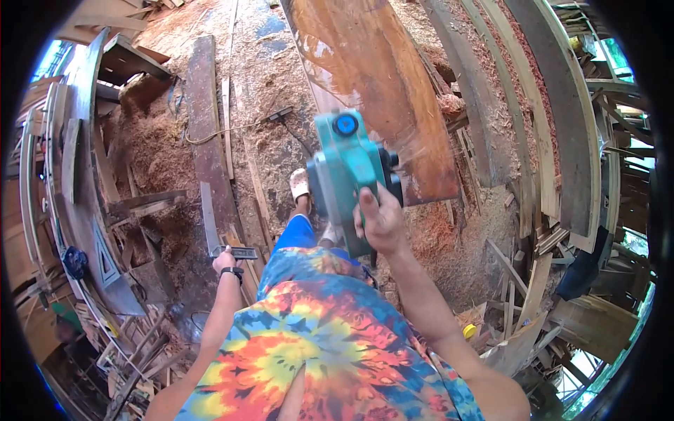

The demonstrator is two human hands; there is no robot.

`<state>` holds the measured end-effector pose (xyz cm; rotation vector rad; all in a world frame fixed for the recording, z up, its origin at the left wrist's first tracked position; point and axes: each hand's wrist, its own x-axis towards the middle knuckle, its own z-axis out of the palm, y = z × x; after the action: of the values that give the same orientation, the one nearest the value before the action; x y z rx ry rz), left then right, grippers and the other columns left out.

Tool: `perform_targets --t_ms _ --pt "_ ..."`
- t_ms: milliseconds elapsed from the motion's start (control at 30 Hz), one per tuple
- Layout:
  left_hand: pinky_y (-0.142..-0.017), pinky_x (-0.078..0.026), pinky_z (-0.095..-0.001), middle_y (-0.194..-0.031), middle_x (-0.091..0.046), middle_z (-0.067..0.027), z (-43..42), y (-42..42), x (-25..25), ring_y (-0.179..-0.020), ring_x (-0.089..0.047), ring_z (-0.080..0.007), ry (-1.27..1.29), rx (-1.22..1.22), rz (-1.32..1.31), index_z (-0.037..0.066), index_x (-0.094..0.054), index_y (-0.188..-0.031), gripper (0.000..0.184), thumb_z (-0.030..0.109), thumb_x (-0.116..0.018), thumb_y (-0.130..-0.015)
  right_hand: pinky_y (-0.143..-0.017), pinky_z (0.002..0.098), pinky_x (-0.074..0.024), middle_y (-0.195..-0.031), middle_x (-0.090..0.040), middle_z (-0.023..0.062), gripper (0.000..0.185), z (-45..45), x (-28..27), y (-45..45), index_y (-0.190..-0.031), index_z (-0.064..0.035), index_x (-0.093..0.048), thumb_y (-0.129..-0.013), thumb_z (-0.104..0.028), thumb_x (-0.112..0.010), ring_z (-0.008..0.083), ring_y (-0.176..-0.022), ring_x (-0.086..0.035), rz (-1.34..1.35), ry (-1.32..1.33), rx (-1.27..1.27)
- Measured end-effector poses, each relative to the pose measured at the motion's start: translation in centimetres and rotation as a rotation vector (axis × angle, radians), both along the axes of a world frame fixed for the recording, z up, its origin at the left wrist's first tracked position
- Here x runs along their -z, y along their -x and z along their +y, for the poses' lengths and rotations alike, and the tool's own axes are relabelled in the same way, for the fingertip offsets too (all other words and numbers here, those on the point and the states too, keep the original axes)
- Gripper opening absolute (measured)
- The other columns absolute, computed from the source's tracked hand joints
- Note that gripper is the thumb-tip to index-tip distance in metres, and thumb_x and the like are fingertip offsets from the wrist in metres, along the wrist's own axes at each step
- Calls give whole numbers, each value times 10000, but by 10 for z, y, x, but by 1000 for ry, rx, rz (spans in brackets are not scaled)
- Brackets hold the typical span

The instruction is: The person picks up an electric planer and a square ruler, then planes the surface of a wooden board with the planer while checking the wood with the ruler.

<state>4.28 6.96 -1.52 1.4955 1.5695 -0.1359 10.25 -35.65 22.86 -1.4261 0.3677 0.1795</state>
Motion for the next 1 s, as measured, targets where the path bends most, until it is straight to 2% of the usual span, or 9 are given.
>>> perform_targets --t_ms 33,200,367,467,633,767,833,933,1000 --pt "-521 -633 -433 -933 -671 -168 -1 -6 1 -788 -707 -312 -33 -11 -49 -52 -624 -951 267 179 -732 -871 -412 238 -375 -574 -499 -23 482 4 -1 -26 -936 -61 -553 -955 -543 -575 60 -463 -485 -18 -16 29" --pt "-508 -636 -420 -877 -673 -153 5 -31 1 -685 -708 -297 24 56 -138 -19 -609 -969 169 92 -699 -879 -379 276 -376 -546 -510 14 530 21 6 -185 -910 -36 -571 -952 -564 -562 105 -405 -493 -117 23 35" --pt "-514 -636 -461 -878 -666 -162 9 -52 -18 -685 -703 -317 -21 31 -92 -42 -589 -942 224 84 -742 -839 -400 305 -413 -570 -533 31 505 30 15 -366 -820 -58 -608 -942 -548 -592 139 -417 -508 -187 22 13" --pt "-504 -633 -447 -866 -666 -163 9 -56 -32 -674 -700 -303 11 -22 -163 -53 -605 -929 215 92 -738 -844 -409 329 -465 -601 -563 76 506 28 21 -414 -838 12 -606 -960 -479 -594 163 -449 -549 -190 -118 -5" --pt "-439 -607 -412 -811 -657 -134 38 -50 -16 -610 -680 -272 -68 112 -63 -33 -619 -892 182 103 -733 -849 -453 313 -450 -677 -555 42 479 20 17 -333 -952 -30 -567 -980 -509 -548 128 -485 -528 -209 -69 -76" --pt "-475 -612 -415 -820 -673 -137 44 -35 1 -649 -703 -278 -61 165 -48 -26 -625 -879 202 141 -739 -861 -385 255 -358 -671 -535 14 474 13 14 -180 -996 -21 -565 -1002 -492 -514 88 -441 -468 -144 -18 -14" --pt "-506 -623 -438 -842 -683 -149 37 -29 2 -678 -713 -293 -105 213 35 -27 -629 -868 213 150 -748 -857 -416 261 -328 -536 -484 -21 479 5 2 -93 -1005 -54 -587 -970 -531 -555 57 -440 -449 -50 -12 0" --pt "-503 -624 -437 -851 -686 -156 30 -13 19 -676 -712 -292 -107 227 43 -21 -623 -862 215 152 -750 -853 -446 222 -339 -603 -477 -52 461 -6 0 28 -991 -40 -558 -984 -501 -542 27 -492 -424 29 39 11" --pt "-478 -611 -423 -842 -683 -147 25 -3 26 -664 -708 -283 -86 221 47 -9 -616 -869 212 155 -750 -853 -444 214 -355 -611 -498 -25 623 -13 -4 97 -1076 -15 -550 -925 -619 -548 45 -489 -444 107 -9 28"
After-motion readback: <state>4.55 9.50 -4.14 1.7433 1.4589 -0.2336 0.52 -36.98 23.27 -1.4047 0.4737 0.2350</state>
